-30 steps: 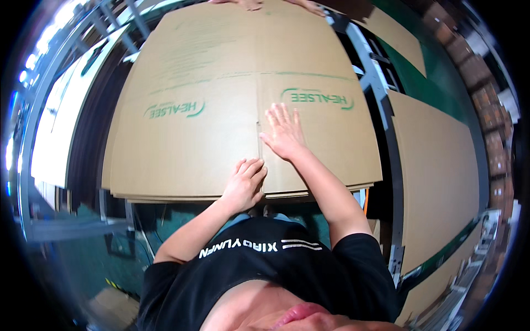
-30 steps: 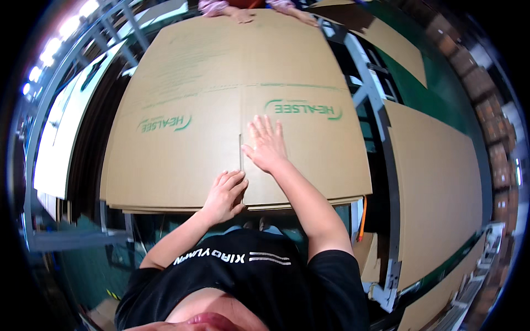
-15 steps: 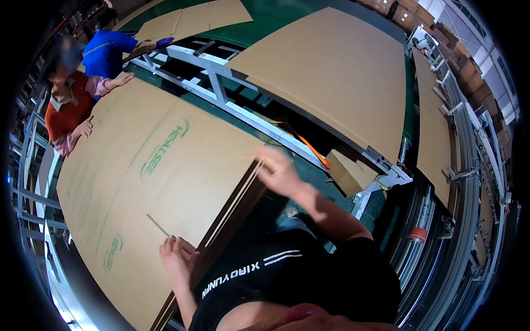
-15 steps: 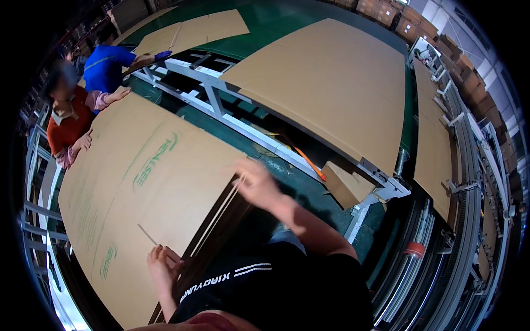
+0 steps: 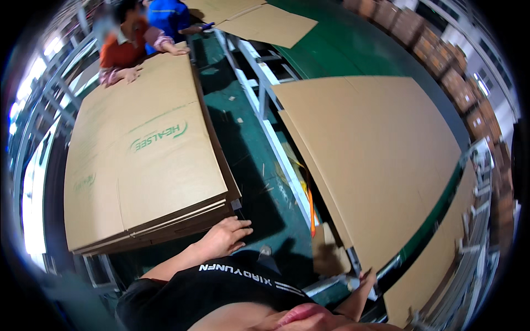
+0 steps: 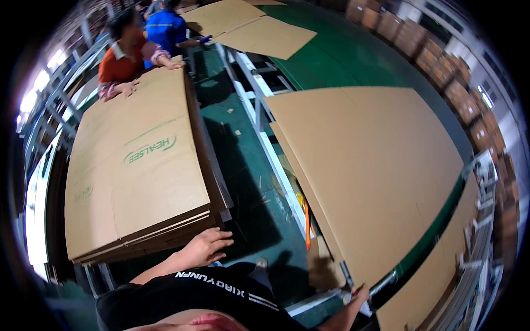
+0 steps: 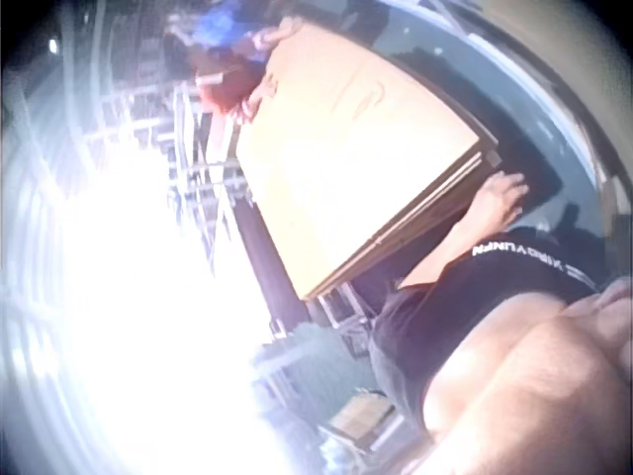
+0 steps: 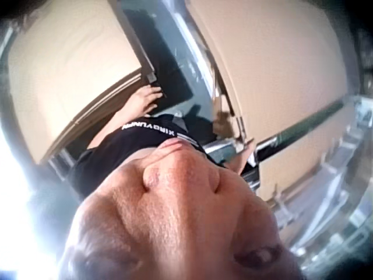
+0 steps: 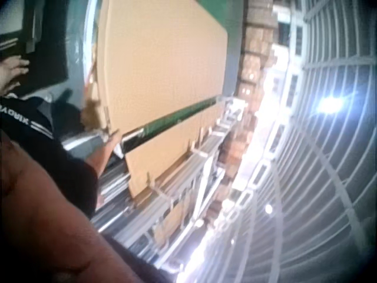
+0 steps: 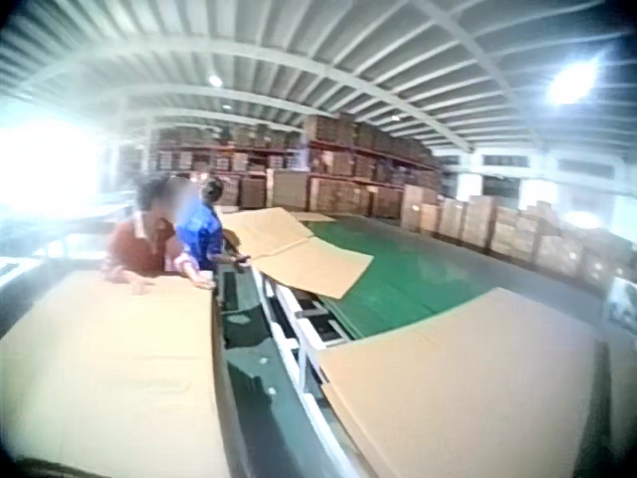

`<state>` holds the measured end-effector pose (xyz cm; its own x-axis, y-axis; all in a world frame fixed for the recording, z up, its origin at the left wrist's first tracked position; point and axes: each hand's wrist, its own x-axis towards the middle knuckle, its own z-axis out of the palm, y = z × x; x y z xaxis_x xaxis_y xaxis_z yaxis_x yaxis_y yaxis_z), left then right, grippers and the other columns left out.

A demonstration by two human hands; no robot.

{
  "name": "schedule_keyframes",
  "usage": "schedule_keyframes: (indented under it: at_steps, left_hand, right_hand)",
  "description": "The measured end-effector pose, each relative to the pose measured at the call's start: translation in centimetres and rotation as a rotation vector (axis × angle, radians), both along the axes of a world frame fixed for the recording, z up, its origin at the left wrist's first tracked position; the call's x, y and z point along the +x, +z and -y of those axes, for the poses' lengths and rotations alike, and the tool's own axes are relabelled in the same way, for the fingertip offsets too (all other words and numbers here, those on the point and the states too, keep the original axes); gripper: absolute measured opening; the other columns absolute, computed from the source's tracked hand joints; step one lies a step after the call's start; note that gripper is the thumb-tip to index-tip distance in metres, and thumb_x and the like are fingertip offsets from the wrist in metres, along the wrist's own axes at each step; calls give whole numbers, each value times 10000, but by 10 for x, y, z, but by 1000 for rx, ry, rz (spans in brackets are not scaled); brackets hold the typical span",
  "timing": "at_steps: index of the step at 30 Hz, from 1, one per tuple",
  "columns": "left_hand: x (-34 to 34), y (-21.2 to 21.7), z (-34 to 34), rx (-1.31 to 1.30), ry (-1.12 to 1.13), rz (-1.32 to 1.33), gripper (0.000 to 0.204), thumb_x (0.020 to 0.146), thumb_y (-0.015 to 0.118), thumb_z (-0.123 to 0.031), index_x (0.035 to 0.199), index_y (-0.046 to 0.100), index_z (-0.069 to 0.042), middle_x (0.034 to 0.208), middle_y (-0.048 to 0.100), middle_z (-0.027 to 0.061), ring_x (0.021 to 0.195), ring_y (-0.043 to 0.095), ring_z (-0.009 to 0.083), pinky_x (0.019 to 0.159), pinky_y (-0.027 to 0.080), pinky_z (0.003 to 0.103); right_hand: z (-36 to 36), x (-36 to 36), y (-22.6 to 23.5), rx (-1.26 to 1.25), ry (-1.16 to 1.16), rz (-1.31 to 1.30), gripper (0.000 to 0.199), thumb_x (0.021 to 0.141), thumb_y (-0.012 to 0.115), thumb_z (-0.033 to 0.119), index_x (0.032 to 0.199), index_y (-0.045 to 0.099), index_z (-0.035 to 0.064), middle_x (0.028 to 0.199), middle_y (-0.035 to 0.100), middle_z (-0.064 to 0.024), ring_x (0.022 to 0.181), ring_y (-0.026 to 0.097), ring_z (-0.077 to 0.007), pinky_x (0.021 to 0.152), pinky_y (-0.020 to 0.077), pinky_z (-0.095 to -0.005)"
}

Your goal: The person folds flat cardboard sheets along pre-scored lines to form boxes. They repeatedly pick up sheets, fold the side flaps inward, and then fold the top and bottom flaps to close the box.

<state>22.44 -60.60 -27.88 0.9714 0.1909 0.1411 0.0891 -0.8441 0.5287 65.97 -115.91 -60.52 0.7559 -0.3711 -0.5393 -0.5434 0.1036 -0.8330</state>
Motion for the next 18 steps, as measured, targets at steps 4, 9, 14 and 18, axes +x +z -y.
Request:
schedule_keyframes:
  at_steps: [4, 9, 14, 18]
  left_hand:
    - [10, -20, 5, -39, 63, -55, 423, 777, 719, -141, 1177, 616, -49, 1215, 606, 135, 1084, 590, 315, 950, 479, 410]
    - [0, -42, 3, -33, 15, 2, 383, 801, 697, -159, 1158, 620, -46, 1153, 635, 123, 1050, 617, 297, 930, 490, 397]
    - [7, -41, -3, -62, -78, 30, 350, 823, 671, -162, 1145, 618, -35, 1136, 633, 128, 1044, 610, 315, 925, 484, 409]
    - [37, -48, -13, -160, -113, 13, 338, 826, 662, -150, 1136, 615, -23, 1118, 627, 148, 1025, 606, 338, 918, 483, 416]
  right_hand:
    - [-44, -14, 109, -4, 178, -168, 359, 836, 701, 423, 994, 574, 126, 697, 594, -45, 550, 558, -193, 457, 459, -302]
    - [-228, -31, 185, 640, 440, 82, 351, 923, 622, 266, 1185, 545, 46, 972, 638, -90, 753, 602, -210, 630, 518, -310]
    - [-491, -124, 305, 885, 907, -164, 328, 916, 624, 297, 1064, 553, 13, 770, 634, -112, 673, 641, -210, 560, 510, -265]
    - [-568, -255, 485, 1413, 1460, -173, 393, 944, 561, 377, 880, 662, 3, 764, 685, -177, 725, 673, -288, 699, 558, -349]
